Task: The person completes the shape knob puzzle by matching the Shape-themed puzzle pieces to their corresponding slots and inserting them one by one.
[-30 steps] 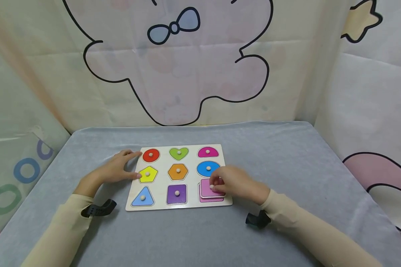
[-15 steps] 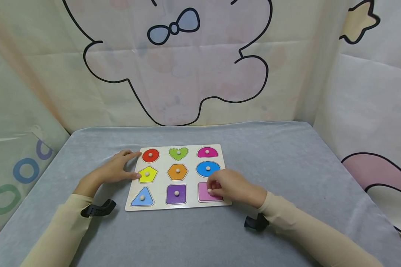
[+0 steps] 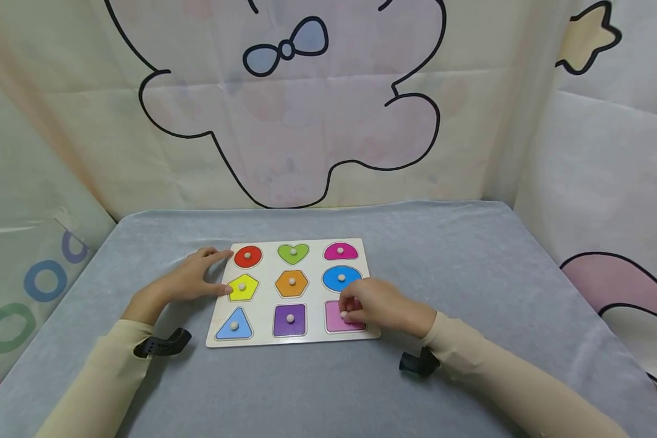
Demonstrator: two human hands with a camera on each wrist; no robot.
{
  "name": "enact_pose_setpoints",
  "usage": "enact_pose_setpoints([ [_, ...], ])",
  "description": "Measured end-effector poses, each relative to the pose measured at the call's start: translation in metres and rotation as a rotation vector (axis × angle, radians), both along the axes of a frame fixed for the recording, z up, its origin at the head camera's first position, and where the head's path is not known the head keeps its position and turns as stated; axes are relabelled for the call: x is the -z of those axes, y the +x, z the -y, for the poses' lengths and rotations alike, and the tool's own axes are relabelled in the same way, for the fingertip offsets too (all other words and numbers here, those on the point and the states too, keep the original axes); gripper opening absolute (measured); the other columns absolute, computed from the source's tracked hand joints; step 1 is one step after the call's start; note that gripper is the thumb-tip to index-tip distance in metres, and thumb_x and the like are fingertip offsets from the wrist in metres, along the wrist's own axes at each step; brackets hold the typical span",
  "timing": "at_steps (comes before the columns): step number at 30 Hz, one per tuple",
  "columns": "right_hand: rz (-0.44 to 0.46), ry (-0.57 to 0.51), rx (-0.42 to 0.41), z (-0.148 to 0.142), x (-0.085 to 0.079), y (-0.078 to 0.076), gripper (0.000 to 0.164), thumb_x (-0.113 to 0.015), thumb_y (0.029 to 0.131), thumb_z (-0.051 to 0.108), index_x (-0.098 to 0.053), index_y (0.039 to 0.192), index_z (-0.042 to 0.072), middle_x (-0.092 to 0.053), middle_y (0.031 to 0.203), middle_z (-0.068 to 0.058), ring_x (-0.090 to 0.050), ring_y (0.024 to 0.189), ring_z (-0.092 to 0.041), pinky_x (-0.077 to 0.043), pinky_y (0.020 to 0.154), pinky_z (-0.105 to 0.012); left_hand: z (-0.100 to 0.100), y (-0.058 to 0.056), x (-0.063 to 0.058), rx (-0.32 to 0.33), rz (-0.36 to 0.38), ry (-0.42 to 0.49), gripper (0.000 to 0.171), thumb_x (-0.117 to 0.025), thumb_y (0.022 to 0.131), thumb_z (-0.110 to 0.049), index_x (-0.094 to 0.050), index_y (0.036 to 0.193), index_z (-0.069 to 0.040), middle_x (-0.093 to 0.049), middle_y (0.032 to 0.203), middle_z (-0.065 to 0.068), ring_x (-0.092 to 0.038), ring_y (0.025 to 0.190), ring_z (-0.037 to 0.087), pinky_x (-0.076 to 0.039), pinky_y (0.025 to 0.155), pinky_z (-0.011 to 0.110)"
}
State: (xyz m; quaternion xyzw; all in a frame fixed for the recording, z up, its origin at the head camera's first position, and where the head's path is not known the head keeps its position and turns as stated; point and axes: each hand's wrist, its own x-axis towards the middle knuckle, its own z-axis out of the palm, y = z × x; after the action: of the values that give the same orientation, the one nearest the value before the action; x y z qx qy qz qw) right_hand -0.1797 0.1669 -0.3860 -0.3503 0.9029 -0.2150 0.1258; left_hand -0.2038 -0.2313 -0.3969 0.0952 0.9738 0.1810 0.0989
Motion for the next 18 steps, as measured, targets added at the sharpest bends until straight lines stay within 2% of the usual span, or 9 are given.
enact_pose_setpoints([
  [8, 0.020, 0.004, 0.033, 0.001, -0.001, -0.003, 0.008, -0.079, 0.088, 0.027, -0.073, 0.089, 0.021, -0.059, 0.074, 0.012, -0.053, 0.071, -0.004, -0.046, 0.063, -0.020, -0.001, 0.001, 0.000, -0.002, -0.004, -0.004, 0.092, -0.079, 0.083, -0.049, -0.039, 0.156, -0.013, -0.042, 0.151, 0.026, -0.040, 0.136, 0.045, -0.040, 0.110, 0.067],
  [18, 0.021, -0.075, 0.079, 0.007, -0.007, -0.016, 0.014, -0.076, 0.091, 0.031, -0.075, 0.095, 0.018, -0.064, 0.080, 0.008, -0.056, 0.065, -0.009, -0.048, 0.060, -0.022, -0.003, 0.001, -0.002, -0.011, -0.001, -0.006, 0.092, -0.079, 0.083, -0.050, -0.039, 0.156, -0.012, -0.042, 0.150, 0.026, -0.042, 0.135, 0.045, -0.040, 0.110, 0.067],
])
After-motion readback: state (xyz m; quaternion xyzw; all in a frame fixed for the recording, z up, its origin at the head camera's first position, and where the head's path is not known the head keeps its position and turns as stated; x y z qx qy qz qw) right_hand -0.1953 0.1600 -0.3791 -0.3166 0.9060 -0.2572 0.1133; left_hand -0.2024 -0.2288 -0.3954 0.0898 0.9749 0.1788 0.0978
